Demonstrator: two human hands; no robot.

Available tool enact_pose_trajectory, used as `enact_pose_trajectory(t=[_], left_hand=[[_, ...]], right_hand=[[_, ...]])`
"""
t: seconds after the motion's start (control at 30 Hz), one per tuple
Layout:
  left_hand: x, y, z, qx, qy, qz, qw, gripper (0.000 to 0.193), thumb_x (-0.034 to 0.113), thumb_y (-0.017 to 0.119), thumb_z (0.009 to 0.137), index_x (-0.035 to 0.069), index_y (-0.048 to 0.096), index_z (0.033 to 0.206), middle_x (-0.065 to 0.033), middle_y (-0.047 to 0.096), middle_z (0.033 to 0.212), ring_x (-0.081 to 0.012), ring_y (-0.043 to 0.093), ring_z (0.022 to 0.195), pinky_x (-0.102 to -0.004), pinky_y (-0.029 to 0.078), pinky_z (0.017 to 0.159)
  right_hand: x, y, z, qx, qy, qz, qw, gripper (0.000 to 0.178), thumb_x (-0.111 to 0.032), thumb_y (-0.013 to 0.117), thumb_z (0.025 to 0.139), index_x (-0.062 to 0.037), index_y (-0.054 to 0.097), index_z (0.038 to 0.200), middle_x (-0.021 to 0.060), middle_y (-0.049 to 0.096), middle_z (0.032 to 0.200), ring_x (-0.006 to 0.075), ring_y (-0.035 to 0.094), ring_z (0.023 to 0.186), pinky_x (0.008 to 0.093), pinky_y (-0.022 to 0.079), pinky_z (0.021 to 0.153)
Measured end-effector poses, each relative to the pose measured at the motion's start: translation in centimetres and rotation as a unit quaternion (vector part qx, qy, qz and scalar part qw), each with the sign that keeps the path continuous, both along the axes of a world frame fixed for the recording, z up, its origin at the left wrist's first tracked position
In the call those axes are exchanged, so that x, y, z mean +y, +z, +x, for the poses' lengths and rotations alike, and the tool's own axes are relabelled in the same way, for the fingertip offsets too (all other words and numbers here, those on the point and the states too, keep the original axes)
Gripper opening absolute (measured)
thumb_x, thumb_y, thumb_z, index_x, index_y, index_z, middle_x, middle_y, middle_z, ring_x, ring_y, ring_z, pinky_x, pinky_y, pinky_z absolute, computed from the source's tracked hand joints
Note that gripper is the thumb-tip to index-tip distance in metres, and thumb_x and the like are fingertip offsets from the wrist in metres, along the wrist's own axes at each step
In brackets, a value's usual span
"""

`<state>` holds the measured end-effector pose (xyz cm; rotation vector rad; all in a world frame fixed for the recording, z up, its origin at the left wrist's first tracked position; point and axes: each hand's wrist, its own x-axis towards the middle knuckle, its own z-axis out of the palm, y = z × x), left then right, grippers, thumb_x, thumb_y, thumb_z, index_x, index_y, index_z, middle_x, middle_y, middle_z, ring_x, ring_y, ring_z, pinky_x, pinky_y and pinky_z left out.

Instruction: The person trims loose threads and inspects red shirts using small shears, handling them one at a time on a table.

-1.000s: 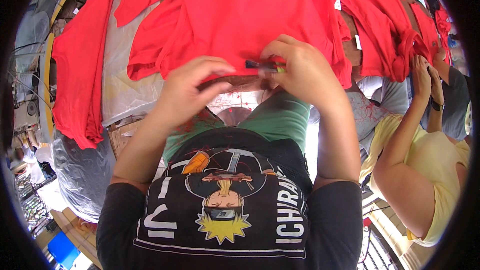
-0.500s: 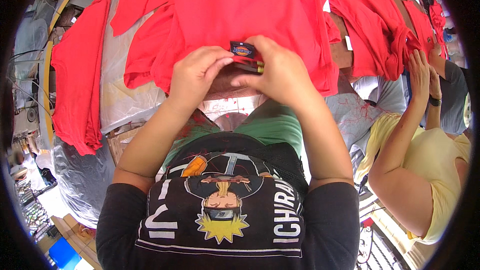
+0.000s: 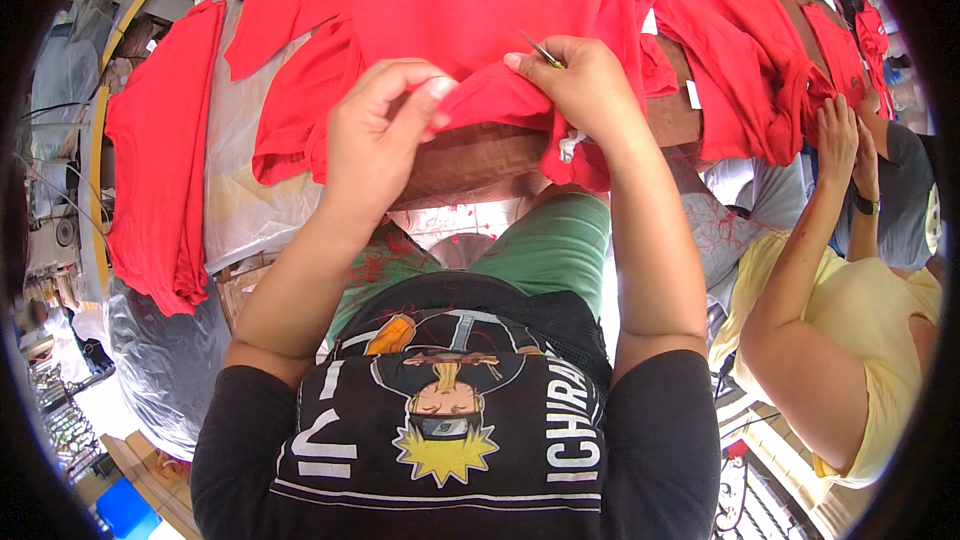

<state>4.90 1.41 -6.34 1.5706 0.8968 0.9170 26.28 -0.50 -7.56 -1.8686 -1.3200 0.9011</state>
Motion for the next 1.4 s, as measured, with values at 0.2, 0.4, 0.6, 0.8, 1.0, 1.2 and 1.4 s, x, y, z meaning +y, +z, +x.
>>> enact_pose_trajectory(t=[0.2,0.4,0.6,0.8,1.0,1.2,1.4], left_hand=[[2.0,-3.2,1.7,-0.164,-0.042,-0.234,0.957,0.025,0.024,0.055,0.098,0.002,0.062,0.108,-0.0131,0.061,0.123,-0.0215,0.058,0.116,-0.0365,0.042,0.102],[2.5,-2.8,1.5,-0.192,-0.040,-0.303,0.933,0.024,0.027,0.056,0.098,0.006,0.062,0.107,-0.0144,0.061,0.125,-0.0244,0.056,0.120,-0.0390,0.040,0.105],[3.1,-2.8,1.4,-0.218,-0.054,-0.337,0.915,0.021,0.026,0.057,0.097,0.008,0.064,0.106,-0.0129,0.064,0.121,-0.0229,0.057,0.119,-0.0374,0.041,0.103],[3.5,-2.5,1.4,-0.221,-0.041,-0.352,0.909,0.020,0.025,0.058,0.096,0.009,0.065,0.105,-0.0128,0.066,0.117,-0.0233,0.059,0.117,-0.0375,0.042,0.101],[3.4,-2.3,1.4,-0.226,-0.033,-0.362,0.904,0.021,0.025,0.059,0.096,0.008,0.065,0.106,-0.0127,0.066,0.118,-0.0243,0.058,0.118,-0.0396,0.041,0.103],[3.4,-2.1,1.5,-0.225,-0.031,-0.363,0.904,0.023,0.026,0.060,0.095,0.008,0.065,0.108,-0.0125,0.066,0.118,-0.0255,0.057,0.120,-0.0439,0.037,0.105],[3.2,-2.0,1.6,-0.227,-0.027,-0.365,0.903,0.024,0.026,0.060,0.095,0.007,0.065,0.109,-0.0126,0.066,0.118,-0.0258,0.057,0.120,-0.0446,0.036,0.106]], right_hand=[[-0.4,0.3,-0.9,-0.215,-0.016,0.011,0.976,0.038,-0.033,0.071,0.082,0.0021,0.066,0.095,0.0188,0.068,0.085,0.0365,0.066,0.083,0.0423,0.051,0.073],[-3.6,2.2,-3.6,-0.096,0.026,0.174,0.980,0.031,-0.026,0.071,0.083,0.0002,0.066,0.099,0.0195,0.067,0.085,0.0346,0.067,0.081,0.0400,0.051,0.070],[-3.0,-0.5,-2.8,-0.121,0.035,0.119,0.985,0.026,-0.025,0.068,0.085,-0.0038,0.069,0.100,0.0189,0.066,0.076,0.0346,0.066,0.068,0.0401,0.050,0.062],[-2.9,-0.4,-2.8,-0.133,0.029,0.145,0.980,0.025,-0.025,0.067,0.086,-0.0029,0.070,0.097,0.0210,0.065,0.076,0.0359,0.065,0.068,0.0405,0.050,0.061],[-2.9,-0.4,-2.9,-0.131,0.028,0.140,0.981,0.025,-0.025,0.067,0.086,-0.0027,0.070,0.098,0.0209,0.065,0.074,0.0345,0.065,0.066,0.0393,0.049,0.060],[-3.0,-0.5,-2.8,-0.123,0.021,0.135,0.983,0.026,-0.026,0.067,0.086,-0.0025,0.070,0.098,0.0202,0.065,0.075,0.0331,0.065,0.065,0.0381,0.050,0.061],[-3.1,-0.5,-2.7,-0.144,0.031,0.145,0.978,0.027,-0.026,0.068,0.085,-0.0031,0.070,0.100,0.0199,0.066,0.079,0.0334,0.066,0.069,0.0383,0.050,0.063]])
